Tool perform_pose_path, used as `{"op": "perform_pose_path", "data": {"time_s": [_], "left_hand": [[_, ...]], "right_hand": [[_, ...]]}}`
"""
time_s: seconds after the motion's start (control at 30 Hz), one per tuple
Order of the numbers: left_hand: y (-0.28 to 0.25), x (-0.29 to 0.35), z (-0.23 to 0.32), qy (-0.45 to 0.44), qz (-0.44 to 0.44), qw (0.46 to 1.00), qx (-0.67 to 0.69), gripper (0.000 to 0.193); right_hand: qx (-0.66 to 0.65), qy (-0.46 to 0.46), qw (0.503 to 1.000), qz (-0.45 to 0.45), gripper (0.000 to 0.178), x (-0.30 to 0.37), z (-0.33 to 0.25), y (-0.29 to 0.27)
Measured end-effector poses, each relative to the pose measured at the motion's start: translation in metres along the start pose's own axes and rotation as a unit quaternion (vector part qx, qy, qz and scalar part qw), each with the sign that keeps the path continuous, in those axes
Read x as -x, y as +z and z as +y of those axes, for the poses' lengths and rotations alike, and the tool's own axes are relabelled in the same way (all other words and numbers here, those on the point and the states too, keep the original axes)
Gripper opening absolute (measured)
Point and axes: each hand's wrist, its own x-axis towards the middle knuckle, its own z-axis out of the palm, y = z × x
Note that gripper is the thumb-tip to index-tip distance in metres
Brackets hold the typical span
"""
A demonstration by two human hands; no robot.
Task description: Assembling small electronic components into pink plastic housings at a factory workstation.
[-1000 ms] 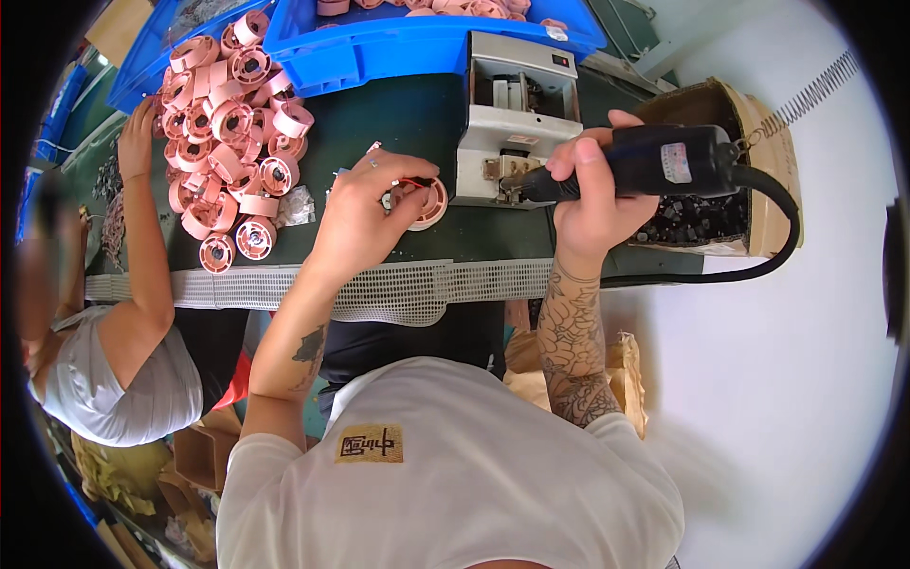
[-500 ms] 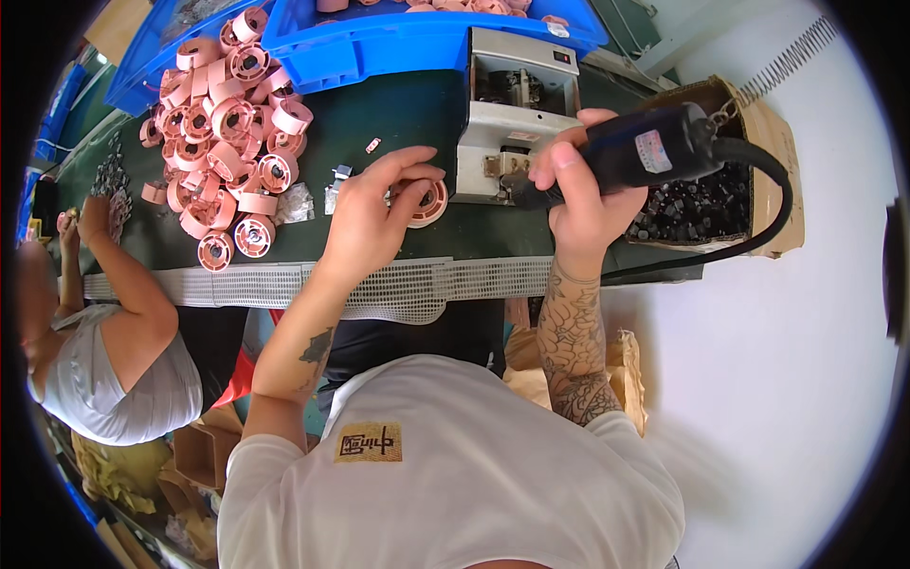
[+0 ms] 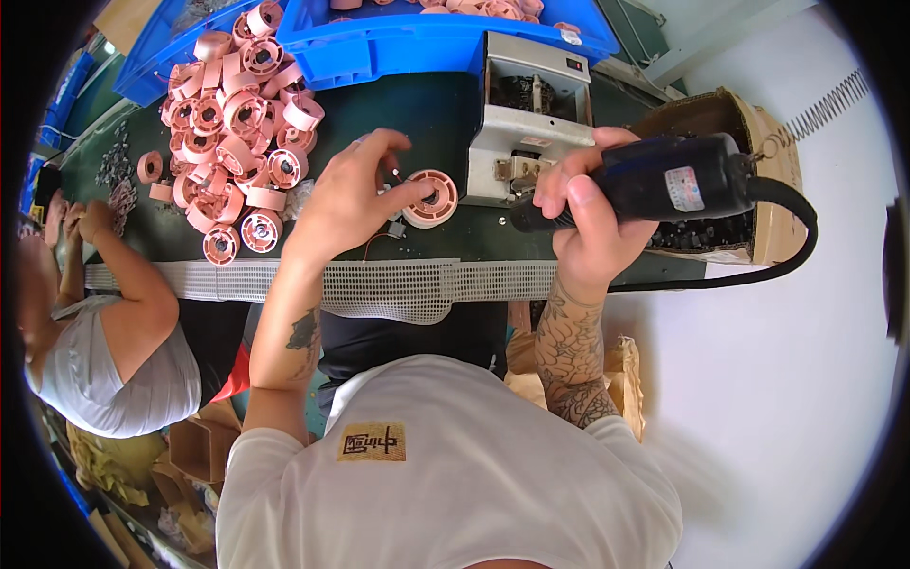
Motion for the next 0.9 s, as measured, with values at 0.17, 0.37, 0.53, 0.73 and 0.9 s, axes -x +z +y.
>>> {"op": "perform_pose_path", "data": {"time_s": [0.17,0.37,0.53,0.73,0.9], "left_hand": [[-0.002,0.004,-0.002,0.001,-0.029,0.999,0.038,0.023],[0.016,-0.006,-0.001,0.103,-0.005,0.995,0.006,0.017],[0.017,-0.004,-0.006,0.019,-0.017,0.999,0.033,0.02],[0.014,-0.009,-0.009,0.038,-0.069,0.997,0.02,0.021],[0.015,-0.007,-0.01,0.053,-0.054,0.997,0.013,0.021]], "right_hand": [[-0.037,0.002,0.999,-0.007,0.043,-0.001,-0.002,0.011],[-0.069,0.007,0.997,-0.041,0.042,-0.001,0.008,0.035],[0.015,0.001,0.997,-0.081,0.041,-0.003,0.02,0.041],[0.022,0.01,0.996,-0.081,0.038,-0.005,0.031,0.046],[0.032,0.029,0.997,-0.07,0.037,-0.004,0.036,0.047]]}}
